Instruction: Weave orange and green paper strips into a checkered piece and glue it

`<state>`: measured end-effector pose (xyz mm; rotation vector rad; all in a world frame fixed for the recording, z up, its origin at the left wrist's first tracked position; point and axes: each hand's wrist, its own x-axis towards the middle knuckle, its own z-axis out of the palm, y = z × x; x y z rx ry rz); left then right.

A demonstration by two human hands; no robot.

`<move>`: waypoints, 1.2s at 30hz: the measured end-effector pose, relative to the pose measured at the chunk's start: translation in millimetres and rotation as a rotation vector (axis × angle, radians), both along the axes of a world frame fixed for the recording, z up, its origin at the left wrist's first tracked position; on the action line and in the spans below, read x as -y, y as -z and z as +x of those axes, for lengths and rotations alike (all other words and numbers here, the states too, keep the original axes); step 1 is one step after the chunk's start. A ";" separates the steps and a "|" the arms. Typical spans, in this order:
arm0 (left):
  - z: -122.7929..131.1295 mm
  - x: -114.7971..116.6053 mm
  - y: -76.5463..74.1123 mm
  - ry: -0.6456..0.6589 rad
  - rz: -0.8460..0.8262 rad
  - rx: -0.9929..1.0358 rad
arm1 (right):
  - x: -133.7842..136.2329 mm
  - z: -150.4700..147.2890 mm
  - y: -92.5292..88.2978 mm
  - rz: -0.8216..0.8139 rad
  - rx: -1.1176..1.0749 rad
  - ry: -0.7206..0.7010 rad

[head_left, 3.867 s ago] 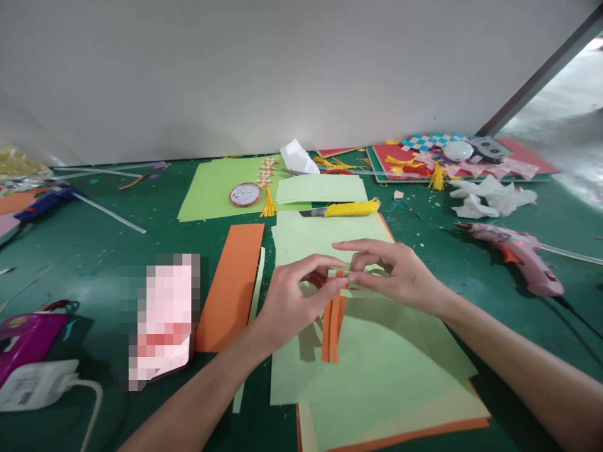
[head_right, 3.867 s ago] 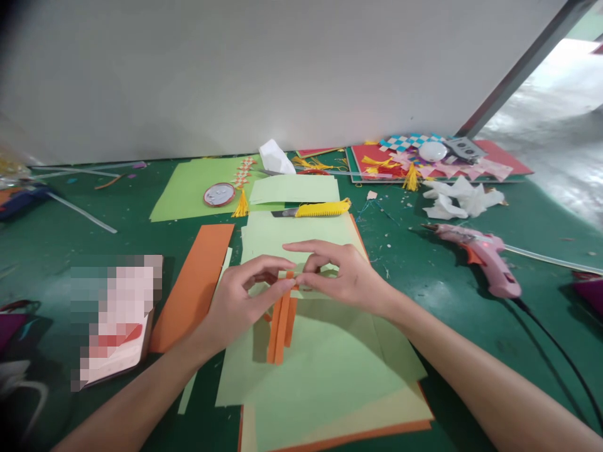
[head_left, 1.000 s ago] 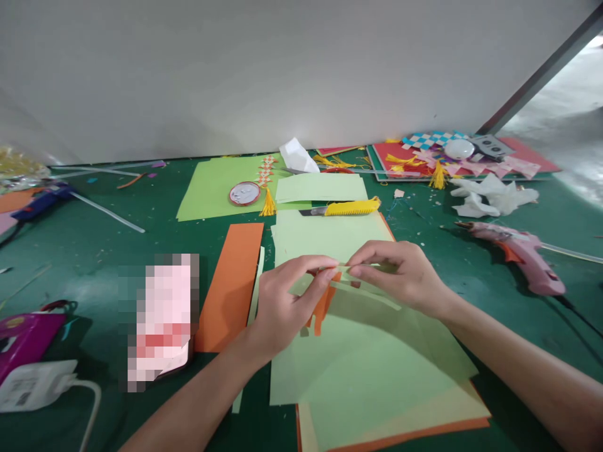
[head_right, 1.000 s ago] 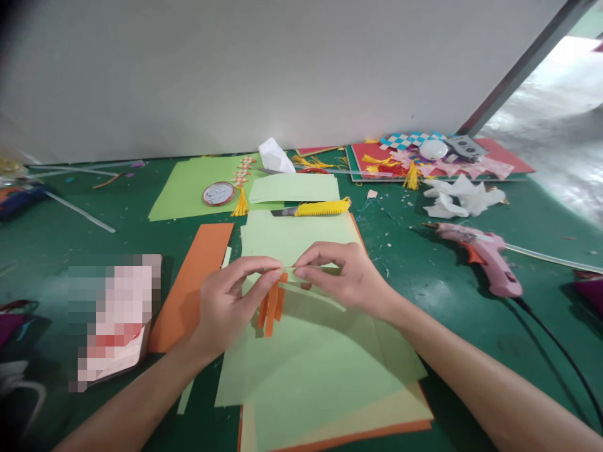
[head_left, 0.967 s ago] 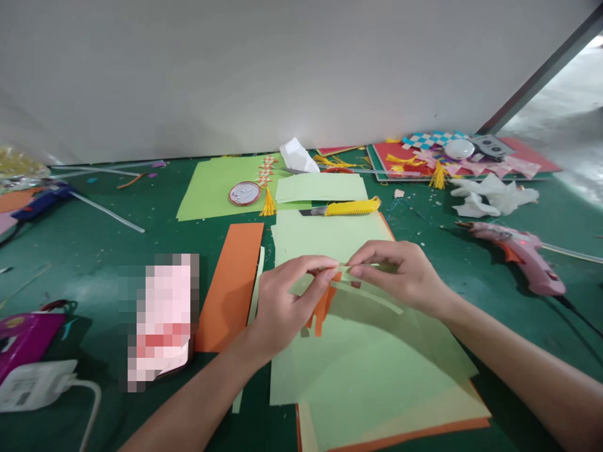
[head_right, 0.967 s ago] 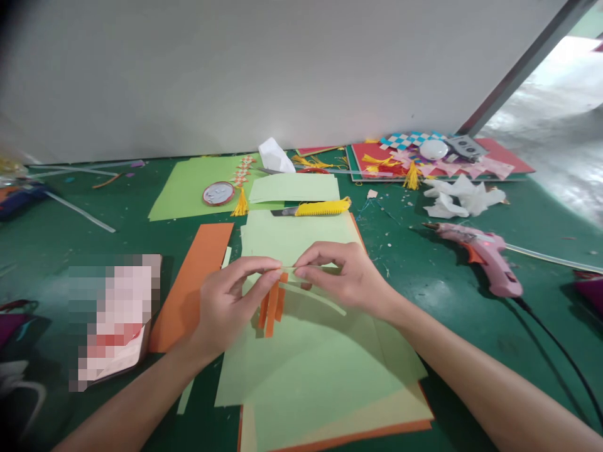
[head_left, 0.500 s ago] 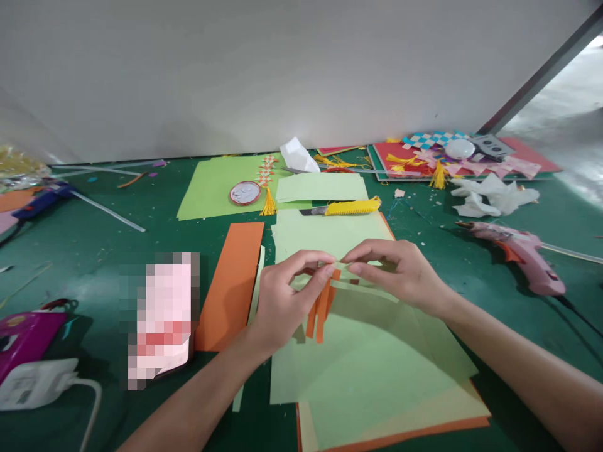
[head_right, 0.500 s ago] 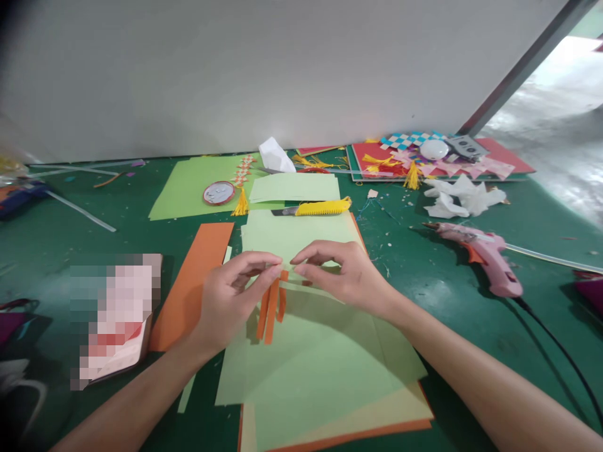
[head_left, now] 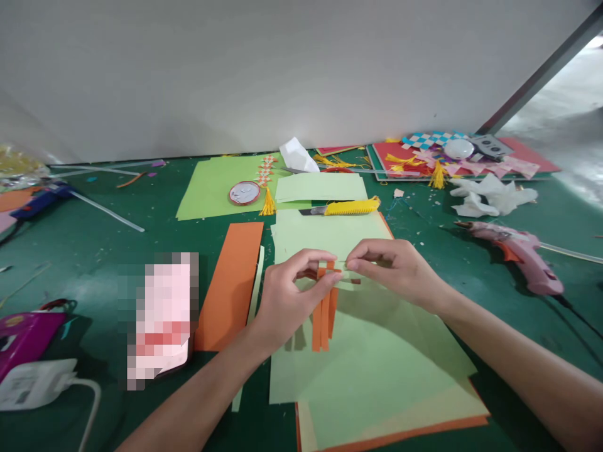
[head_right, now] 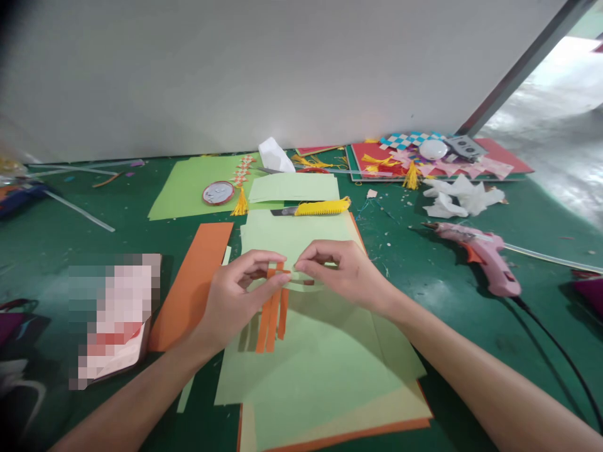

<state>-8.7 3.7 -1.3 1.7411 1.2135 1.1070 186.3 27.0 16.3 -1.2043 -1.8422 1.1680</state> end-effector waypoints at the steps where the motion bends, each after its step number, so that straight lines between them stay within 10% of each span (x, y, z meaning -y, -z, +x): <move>1: 0.0 -0.1 0.2 -0.003 0.003 -0.004 | 0.0 -0.3 -0.4 0.001 0.000 0.005; 36: 0.4 -0.6 1.7 -0.031 -0.005 0.038 | -5.2 8.5 3.1 -0.072 0.144 -0.111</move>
